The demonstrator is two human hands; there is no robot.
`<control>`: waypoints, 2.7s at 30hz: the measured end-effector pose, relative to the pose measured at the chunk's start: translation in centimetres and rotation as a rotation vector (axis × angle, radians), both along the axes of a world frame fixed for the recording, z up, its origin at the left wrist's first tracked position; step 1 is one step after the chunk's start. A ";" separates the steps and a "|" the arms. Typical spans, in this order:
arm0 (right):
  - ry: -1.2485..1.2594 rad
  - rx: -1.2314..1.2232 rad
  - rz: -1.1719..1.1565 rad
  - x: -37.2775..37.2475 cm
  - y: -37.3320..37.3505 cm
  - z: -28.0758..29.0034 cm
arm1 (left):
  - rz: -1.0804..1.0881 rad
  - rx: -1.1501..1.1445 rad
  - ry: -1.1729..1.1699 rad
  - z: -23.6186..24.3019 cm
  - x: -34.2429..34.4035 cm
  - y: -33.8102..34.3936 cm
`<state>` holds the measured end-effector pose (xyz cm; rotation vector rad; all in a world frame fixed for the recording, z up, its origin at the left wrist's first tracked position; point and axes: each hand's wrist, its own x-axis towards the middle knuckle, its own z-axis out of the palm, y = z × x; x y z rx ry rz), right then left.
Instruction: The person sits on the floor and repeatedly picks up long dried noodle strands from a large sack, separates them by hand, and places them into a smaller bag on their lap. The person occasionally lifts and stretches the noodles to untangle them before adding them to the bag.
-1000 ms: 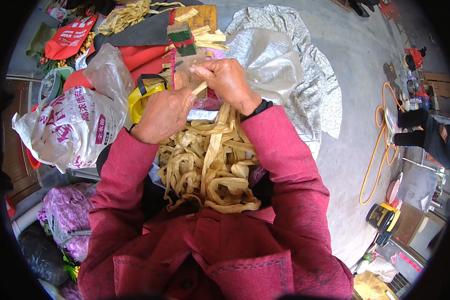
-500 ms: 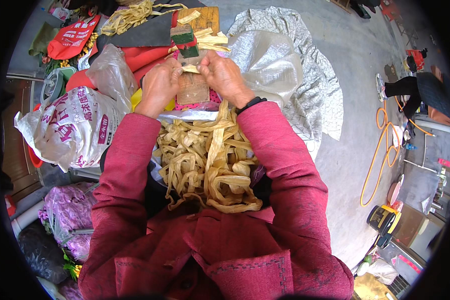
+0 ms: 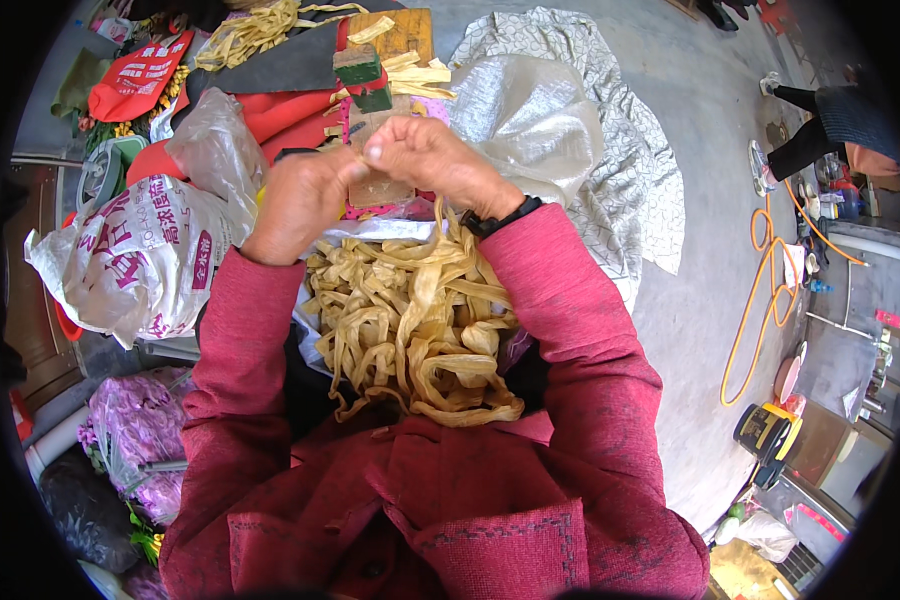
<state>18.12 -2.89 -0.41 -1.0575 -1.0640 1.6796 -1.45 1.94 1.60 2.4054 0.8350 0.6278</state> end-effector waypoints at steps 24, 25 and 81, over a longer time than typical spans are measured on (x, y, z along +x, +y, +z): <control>-0.159 0.083 -0.015 -1.5 -1.0 -0.3 | 0.041 -0.110 -0.357 -0.9 1.1 -0.6; -0.195 0.098 -0.076 -1.6 -1.1 -0.2 | 0.050 -0.201 -0.397 -1.2 1.1 -0.7; -0.441 0.348 -0.395 -1.9 -0.2 -1.8 | -0.075 -0.010 -0.208 -0.6 0.8 -0.4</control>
